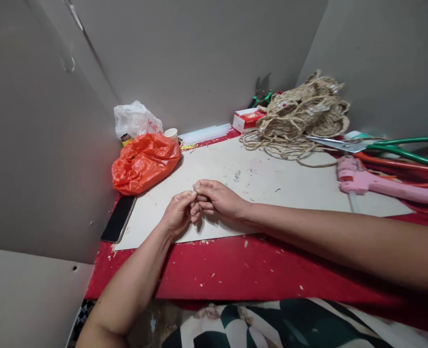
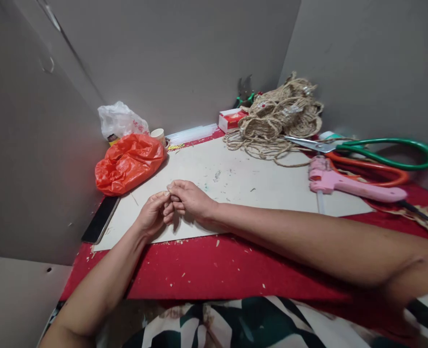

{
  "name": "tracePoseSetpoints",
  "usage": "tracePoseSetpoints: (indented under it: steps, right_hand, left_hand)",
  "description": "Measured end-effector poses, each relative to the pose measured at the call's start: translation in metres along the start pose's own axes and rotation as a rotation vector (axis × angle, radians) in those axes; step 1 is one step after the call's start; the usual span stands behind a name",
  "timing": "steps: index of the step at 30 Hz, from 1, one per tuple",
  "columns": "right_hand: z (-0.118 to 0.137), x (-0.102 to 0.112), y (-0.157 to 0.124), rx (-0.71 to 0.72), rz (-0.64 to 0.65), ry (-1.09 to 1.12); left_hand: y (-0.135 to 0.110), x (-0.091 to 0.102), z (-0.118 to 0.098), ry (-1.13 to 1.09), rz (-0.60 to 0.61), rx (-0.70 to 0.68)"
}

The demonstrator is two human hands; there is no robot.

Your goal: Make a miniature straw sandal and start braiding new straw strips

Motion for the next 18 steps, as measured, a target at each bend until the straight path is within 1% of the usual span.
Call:
tracePoseSetpoints:
  steps: [3, 6, 8, 10, 12, 13, 15, 16, 17, 18]
  right_hand:
    - [0.008, -0.007, -0.001, -0.077, 0.076, 0.044]
    - [0.028, -0.009, -0.007, -0.163, 0.128, 0.195]
    - [0.045, -0.007, -0.013, -0.145, 0.116, 0.277]
    - [0.055, -0.008, -0.021, -0.071, 0.090, 0.261]
    - [0.048, -0.015, -0.030, -0.009, 0.089, 0.137]
    - [0.038, -0.022, -0.035, 0.005, 0.103, 0.040]
    - [0.009, -0.040, -0.045, -0.015, 0.159, -0.224]
    - [-0.008, -0.051, -0.051, -0.047, 0.222, -0.402]
    - [-0.025, -0.062, -0.057, -0.085, 0.331, -0.590]
    - [-0.038, -0.072, -0.063, -0.062, 0.425, -0.765]
  left_hand:
    - [-0.001, 0.007, -0.007, -0.023, 0.000, 0.035]
    - [0.000, 0.016, -0.013, -0.009, -0.009, 0.031]
    - [0.002, 0.021, -0.016, 0.009, -0.022, 0.017]
    - [0.006, 0.025, -0.017, 0.032, -0.034, 0.001]
    - [0.010, 0.028, -0.016, 0.046, -0.046, -0.016]
    - [0.012, 0.029, -0.016, 0.049, -0.051, -0.023]
    - [0.014, 0.030, -0.015, 0.047, -0.059, -0.034]
    - [0.015, 0.030, -0.014, 0.044, -0.063, -0.039]
    - [0.015, 0.031, -0.014, 0.041, -0.067, -0.043]
    - [0.015, 0.031, -0.013, 0.037, -0.071, -0.048]
Point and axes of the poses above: each hand's wrist, its own y-axis towards the middle knuckle, its own x-axis out of the back of the hand, z = x × y, the point moved 4 cm from there along y, towards the middle knuckle, and after that the axes turned 14 degrees about -x, right-handed, at the moved point
